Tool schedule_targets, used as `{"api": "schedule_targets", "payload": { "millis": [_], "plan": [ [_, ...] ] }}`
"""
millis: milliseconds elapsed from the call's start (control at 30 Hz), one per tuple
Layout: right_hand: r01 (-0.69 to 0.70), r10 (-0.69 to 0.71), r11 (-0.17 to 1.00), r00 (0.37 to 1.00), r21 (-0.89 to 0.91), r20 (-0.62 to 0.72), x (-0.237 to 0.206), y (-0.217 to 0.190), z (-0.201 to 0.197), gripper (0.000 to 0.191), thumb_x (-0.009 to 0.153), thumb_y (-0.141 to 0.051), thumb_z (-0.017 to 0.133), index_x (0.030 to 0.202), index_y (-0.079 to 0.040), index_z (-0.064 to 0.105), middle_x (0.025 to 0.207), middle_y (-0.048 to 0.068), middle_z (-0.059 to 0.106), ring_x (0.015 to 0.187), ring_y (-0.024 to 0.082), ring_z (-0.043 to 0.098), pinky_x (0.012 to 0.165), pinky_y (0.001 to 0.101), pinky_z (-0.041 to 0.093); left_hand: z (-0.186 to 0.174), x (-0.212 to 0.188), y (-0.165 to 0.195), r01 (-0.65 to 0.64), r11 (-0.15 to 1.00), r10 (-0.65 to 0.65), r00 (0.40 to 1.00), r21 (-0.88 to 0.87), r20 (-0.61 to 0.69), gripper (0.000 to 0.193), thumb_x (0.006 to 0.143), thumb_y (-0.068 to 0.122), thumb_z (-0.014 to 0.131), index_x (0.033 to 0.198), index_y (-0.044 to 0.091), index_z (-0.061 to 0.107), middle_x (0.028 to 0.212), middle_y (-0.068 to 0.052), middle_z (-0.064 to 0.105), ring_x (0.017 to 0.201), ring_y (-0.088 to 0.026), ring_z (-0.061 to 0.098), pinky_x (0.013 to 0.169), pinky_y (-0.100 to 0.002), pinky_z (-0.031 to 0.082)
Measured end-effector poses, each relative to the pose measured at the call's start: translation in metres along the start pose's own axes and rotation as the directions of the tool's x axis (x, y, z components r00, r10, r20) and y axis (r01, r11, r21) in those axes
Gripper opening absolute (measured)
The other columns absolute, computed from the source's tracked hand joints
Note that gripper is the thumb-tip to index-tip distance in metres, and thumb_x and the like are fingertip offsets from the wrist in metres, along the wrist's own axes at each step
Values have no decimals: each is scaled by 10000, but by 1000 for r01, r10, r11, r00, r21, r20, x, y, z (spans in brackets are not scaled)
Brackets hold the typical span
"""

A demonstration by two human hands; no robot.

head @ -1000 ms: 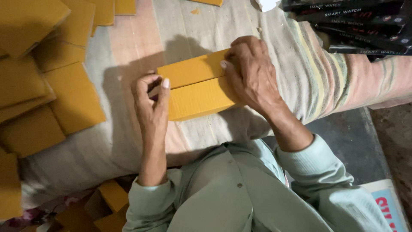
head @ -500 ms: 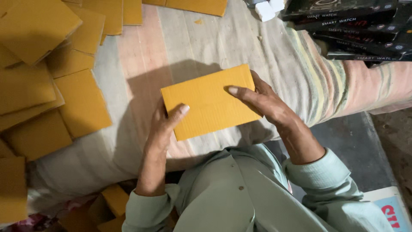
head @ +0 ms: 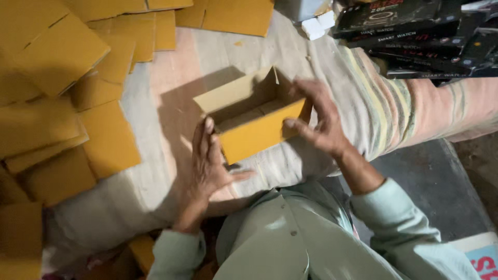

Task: The person folds flat yellow cardboard blanks into small boxes, pressing the creases and tucking the flaps to form each box, then sets the finished box aside and takes the next flat blank from the pile. The person repeats this folding cycle on their lap.

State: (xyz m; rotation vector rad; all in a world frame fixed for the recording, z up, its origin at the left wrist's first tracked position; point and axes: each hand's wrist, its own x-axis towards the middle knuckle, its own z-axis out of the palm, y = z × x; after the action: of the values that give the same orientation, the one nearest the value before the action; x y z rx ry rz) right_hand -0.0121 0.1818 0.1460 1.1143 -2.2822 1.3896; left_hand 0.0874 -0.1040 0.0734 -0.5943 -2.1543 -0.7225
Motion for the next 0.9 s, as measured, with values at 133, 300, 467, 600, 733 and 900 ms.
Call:
{"api": "schedule_targets", "payload": {
  "millis": [133,300,467,600,733,900],
  "plan": [
    [89,-82,995,981,-33,179,-40,-19,18,570,925,-168,794,1432,-62,558,1331,164,648,1266,288,607,1090,419,486,0,-25,28,322,936,-331,942,-144,-49,1260,721,724,808,1607,54,213,1683,-242,251,1563,-433,334,1296,-547,325],
    [18,-24,986,999,165,32,-42,-22,25,748,939,-265,772,1506,40,391,1411,220,560,1295,312,569,1124,412,466,14,-21,29,339,908,-385,907,-244,-172,974,764,640,802,1460,66,436,1675,-239,306,1580,-421,358,1295,-525,331],
    [-212,195,966,973,146,121,-25,-8,23,753,869,-225,804,1504,6,471,1348,198,661,1322,309,630,1144,408,494,29,-17,25,414,769,-508,859,-488,-71,876,862,441,869,1443,-2,386,1438,-212,572,1409,-333,578,1336,-549,295],
    [-303,309,945,951,123,-31,-27,-1,43,769,930,-196,815,1556,-23,402,1355,153,665,1318,234,632,1159,389,499,32,-10,21,600,707,-660,750,-375,-46,686,953,297,803,1484,16,472,1442,-195,655,1378,-290,649,1189,-426,493],
    [-371,366,928,914,2,-173,-26,10,56,780,1028,-86,698,1678,-66,268,1613,175,341,1515,290,423,1171,398,495,31,10,17,727,558,-804,593,-401,-42,855,924,230,784,1573,-11,283,1442,-255,506,1389,-372,501,1246,-487,413],
    [-261,239,939,964,-225,-121,-21,17,52,874,1048,-62,666,1714,-121,102,1759,200,132,1646,393,223,1270,480,464,24,32,2,440,898,-440,898,23,-1,1091,871,65,798,1659,55,44,1669,-271,214,1562,-428,278,1296,-537,299]
  ]
}}
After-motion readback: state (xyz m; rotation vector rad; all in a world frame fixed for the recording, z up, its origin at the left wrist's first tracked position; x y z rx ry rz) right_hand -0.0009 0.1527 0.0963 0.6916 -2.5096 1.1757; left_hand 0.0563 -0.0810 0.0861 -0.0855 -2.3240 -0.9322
